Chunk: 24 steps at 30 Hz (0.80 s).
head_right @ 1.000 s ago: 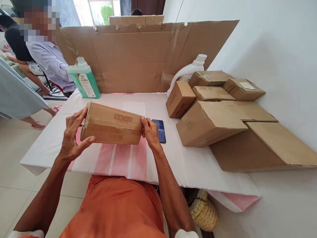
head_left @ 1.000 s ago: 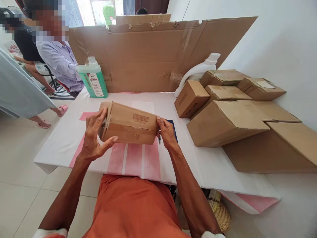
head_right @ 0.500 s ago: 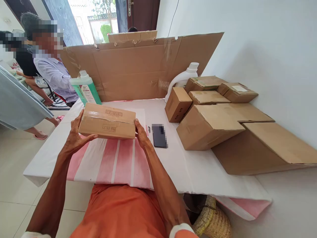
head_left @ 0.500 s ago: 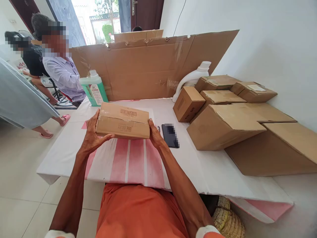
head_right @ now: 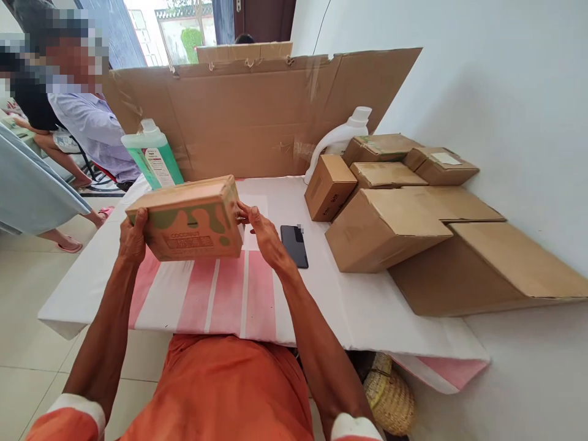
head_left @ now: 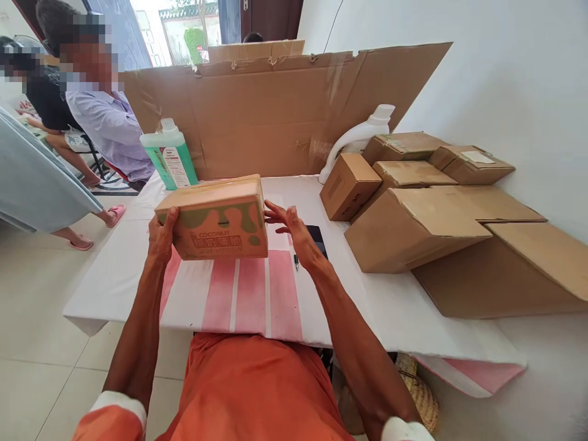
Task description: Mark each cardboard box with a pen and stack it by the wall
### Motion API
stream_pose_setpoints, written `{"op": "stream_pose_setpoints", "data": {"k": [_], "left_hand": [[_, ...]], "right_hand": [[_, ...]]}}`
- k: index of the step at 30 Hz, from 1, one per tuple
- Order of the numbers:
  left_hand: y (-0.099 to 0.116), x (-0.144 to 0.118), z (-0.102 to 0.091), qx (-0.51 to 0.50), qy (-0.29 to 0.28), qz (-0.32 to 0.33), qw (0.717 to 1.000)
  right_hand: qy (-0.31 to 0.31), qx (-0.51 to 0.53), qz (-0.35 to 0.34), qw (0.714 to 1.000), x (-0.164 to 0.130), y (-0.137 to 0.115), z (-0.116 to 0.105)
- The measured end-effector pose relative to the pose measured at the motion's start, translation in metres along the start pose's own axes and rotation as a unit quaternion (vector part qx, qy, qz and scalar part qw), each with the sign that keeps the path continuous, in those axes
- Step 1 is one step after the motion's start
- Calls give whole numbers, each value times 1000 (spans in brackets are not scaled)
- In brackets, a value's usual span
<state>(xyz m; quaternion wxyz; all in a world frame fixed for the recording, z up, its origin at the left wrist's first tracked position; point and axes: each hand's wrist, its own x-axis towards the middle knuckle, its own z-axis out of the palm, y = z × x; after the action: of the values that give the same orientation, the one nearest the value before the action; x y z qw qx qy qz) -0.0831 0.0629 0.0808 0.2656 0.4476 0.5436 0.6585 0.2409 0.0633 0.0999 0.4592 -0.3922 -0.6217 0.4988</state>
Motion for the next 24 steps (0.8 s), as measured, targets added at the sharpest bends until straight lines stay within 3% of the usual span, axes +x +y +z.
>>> {"op": "stream_pose_setpoints", "data": {"k": [5,11,16,20,24], "left_hand": [[-38,-23,9,-155,-35,-134,978],[-50,-28,14,-194,-38,-191,961],[-63,-35,19,-192,-119,-301,927],[-70,-52,25,-194,-141,-304,922],[-65,-56,30,-223,-137,-257,930]], "right_hand": [[24,-51,-80,995,-31,-21,1],[10,4,-71,997,-33,-16,5],[-12,6,-111,994,-21,-25,8],[-11,23,-136,990,-14,-27,7],[1,23,-150,988,-25,-29,9]]}}
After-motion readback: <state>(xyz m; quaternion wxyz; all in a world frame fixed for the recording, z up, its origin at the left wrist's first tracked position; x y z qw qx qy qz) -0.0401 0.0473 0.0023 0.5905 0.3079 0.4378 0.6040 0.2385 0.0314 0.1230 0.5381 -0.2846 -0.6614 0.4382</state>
